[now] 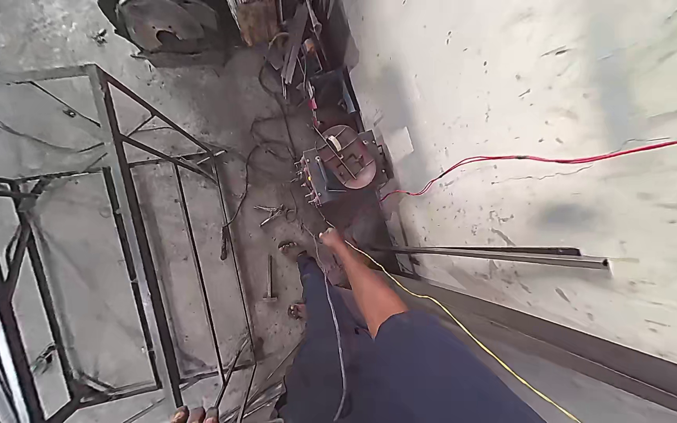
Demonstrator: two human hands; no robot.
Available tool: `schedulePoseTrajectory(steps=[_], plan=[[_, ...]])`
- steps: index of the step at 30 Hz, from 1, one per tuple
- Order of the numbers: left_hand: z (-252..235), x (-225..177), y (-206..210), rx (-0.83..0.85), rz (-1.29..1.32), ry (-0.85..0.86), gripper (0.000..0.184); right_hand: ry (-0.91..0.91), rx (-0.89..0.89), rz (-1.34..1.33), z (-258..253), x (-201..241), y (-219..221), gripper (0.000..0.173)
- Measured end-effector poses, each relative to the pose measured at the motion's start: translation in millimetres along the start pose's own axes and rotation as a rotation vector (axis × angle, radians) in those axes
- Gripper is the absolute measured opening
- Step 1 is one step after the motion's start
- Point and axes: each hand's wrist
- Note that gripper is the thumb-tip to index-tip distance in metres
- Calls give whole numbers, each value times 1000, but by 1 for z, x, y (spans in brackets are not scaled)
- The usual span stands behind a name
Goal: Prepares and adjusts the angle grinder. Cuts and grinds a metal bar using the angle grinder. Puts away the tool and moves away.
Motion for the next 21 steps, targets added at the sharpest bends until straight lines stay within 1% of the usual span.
schedulePoseTrajectory(steps=[3, 5, 7, 8, 9, 10, 11, 12, 13, 14, 15, 16, 17, 18, 20, 21], plan=[[13, 1, 3, 26, 6, 45, 40, -88, 120, 194, 42, -19, 7, 46], [20, -1, 0, 55, -3, 75, 36, -163, 183, 257, 77, -24, 8, 42], [25, -7, -10, 138, -43, 89, 35, -257, 233, 273, 114, -23, 6, 39], [27, -9, -14, 195, -64, 95, 37, -313, 251, 281, 132, -19, 4, 37], [29, -10, -20, 290, -55, 85, 41, -375, 258, 295, 149, -14, 2, 37], [36, -7, -11, 326, -20, 83, 42, -431, 269, 312, 168, -7, -2, 36], [51, 1, 24, 114, 40, 118, 39, -483, 280, 328, 186, 3, -8, 37], [60, 5, 41, 33, 59, 154, 39, -536, 282, 349, 204, 13, -14, 37], [64, 4, 42, 15, 54, 175, 41, -585, 275, 362, 221, 22, -21, 38], [70, 6, 57, -203, 63, 201, 44, -627, 265, 368, 239, 30, -30, 38], [71, 6, 70, -487, 54, 201, 48, -672, 250, 362, 262, 37, -41, 38], [73, 3, 20, -182, -47, 243, 50, -744, 238, 341, 290, 49, -49, 38], [76, 3, -15, 18, -134, 344, 52, -849, 234, 311, 322, 63, -53, 39], [87, 8, -21, 9, -172, 443, 57, -971, 244, 276, 357, 76, -56, 39], [101, 9, -24, -2, 16, 516, 76, -1247, 316, 183, 429, 81, -56, 37], [100, 3, -26, 0, 104, 530, 93, -1390, 354, 164, 461, 80, -54, 38]])
Point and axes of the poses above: each hand's wrist, its own z-axis away from the middle knuckle, its own y-axis out of the palm, x = y × z, and after that the axes turned 12 degrees about -x, right-handed
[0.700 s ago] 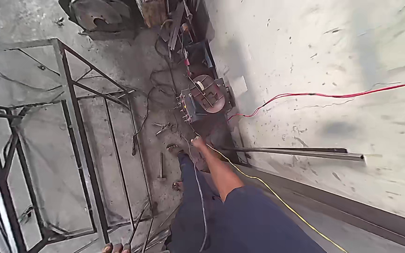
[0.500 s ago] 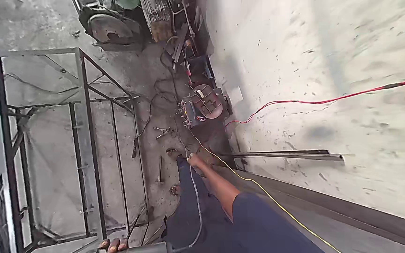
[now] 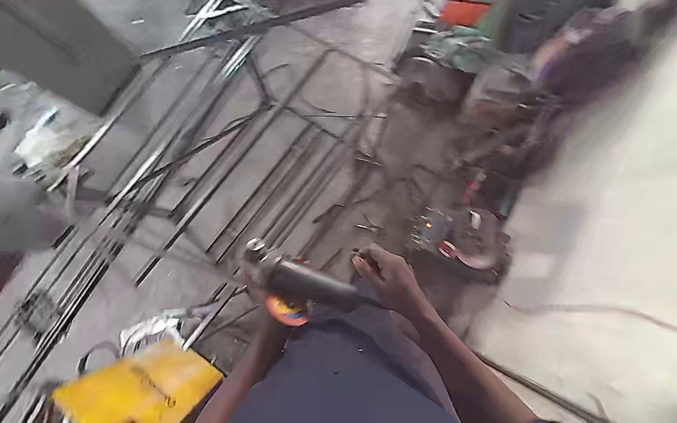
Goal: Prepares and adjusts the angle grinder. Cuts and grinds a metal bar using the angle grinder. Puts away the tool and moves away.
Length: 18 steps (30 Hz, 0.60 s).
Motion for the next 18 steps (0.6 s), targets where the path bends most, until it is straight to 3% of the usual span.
schedulePoseTrajectory(steps=[2, 5, 8, 10, 14, 18], plan=[[-7, -10, 17, -160, 149, 25, 117, -220, 135, 67, 9, 57, 12, 46], [5, -27, 30, -241, 229, 56, 121, -542, 324, 397, 29, 108, 54, 54], [30, -45, 23, -265, 257, 128, 114, -786, 281, 493, 43, 123, 86, 25], [48, -58, 17, -273, 337, 141, 108, -691, 248, 306, 37, 144, 79, 25], [79, -66, -5, -317, 366, 212, 101, -372, 411, -197, 9, 181, 88, 26], [96, -69, -24, -193, 384, 244, 108, -271, 693, -207, -17, 210, 151, 28]])
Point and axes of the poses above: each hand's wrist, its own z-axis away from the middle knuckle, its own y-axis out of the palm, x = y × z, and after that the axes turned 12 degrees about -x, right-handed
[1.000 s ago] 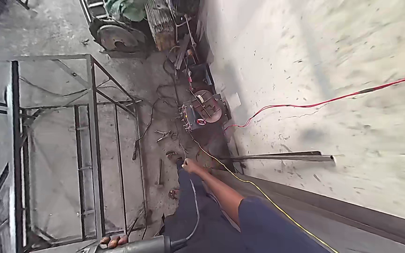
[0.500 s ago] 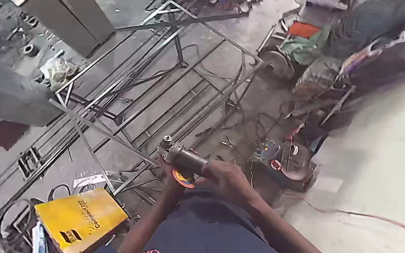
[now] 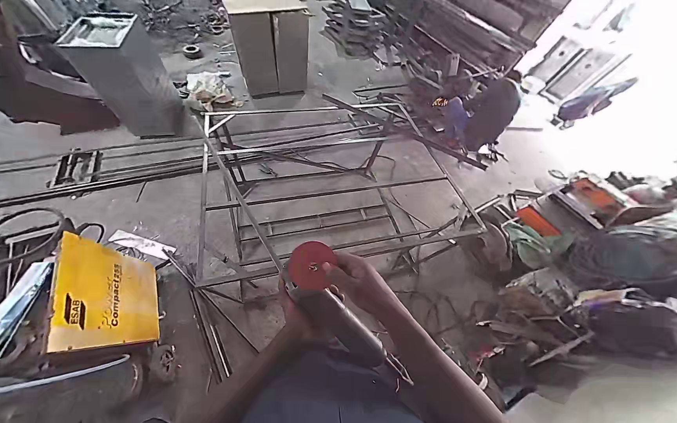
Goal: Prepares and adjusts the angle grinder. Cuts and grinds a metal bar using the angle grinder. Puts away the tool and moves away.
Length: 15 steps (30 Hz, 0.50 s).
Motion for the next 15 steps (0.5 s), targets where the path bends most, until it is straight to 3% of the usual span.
schedulePoseTrajectory(steps=[5, 9, 15], plan=[[8, -19, -23, 142, 34, -4, 115, 168, 234, -109, -42, 0, 45, 26], [5, -31, -44, 362, 102, 14, 106, 163, 256, -62, -48, 8, 68, 24], [4, -43, -46, 360, 131, 59, 105, 130, 277, 13, -58, 17, 82, 24]])
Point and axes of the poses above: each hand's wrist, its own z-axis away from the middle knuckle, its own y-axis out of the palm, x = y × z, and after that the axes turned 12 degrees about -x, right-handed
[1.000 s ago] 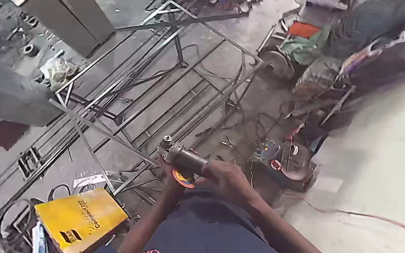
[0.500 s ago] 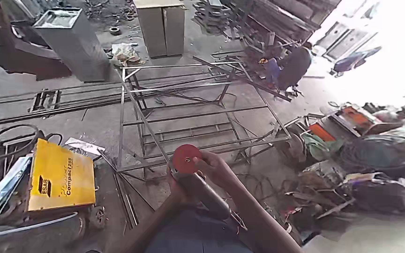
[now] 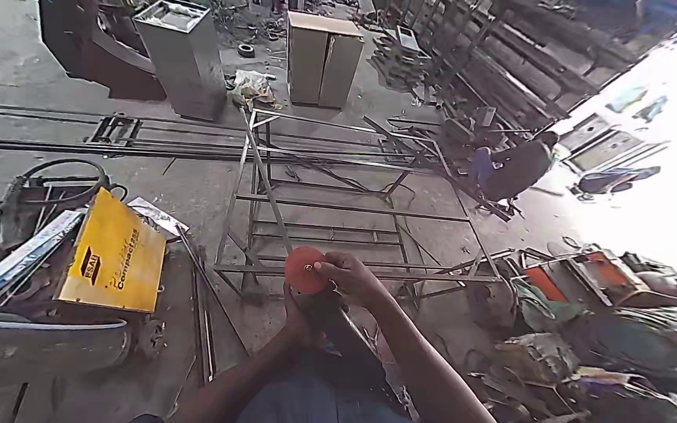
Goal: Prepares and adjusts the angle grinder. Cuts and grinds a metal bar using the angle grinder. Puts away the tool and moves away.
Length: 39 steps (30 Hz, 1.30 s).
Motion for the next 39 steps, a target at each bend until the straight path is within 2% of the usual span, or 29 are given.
schedulePoseTrajectory(steps=[5, 7, 10, 12, 14, 18, 21, 23, 25, 28, 33, 39], plan=[[-4, -2, 0, -65, 7, 2, 110, -4, -118, 169, 8, 10, -7, 34], [-7, -3, -3, -53, 23, -3, 110, -4, -195, 146, 15, 12, -18, 32], [-7, -5, -5, 21, 53, -39, 109, -42, -295, -29, 25, 9, -33, 29], [-5, -6, -2, -6, 80, -73, 110, -75, -343, -171, 32, 3, -39, 28], [-5, -7, 1, -55, 113, -98, 111, -68, -389, -251, 37, -7, -41, 19], [-4, -8, 9, -107, 117, -84, 112, 99, -438, -441, 48, -17, -39, 12], [-3, -6, 4, -21, 115, -83, 109, 157, -432, -610, 56, -22, -38, 6], [-4, -5, 0, 45, 115, -94, 107, 151, -425, -613, 58, -22, -37, 10], [-2, -4, 0, 36, 108, -83, 108, 105, -397, -502, 61, -19, -36, 16], [-1, -1, 0, 30, 97, -66, 110, -41, -377, -295, 58, -13, -34, 34], [6, 2, 8, 12, 106, -60, 108, -173, -263, 25, 56, 23, -23, 38], [18, 2, 17, 32, 95, -1, 99, -442, -151, 608, 52, 60, 8, 32]])
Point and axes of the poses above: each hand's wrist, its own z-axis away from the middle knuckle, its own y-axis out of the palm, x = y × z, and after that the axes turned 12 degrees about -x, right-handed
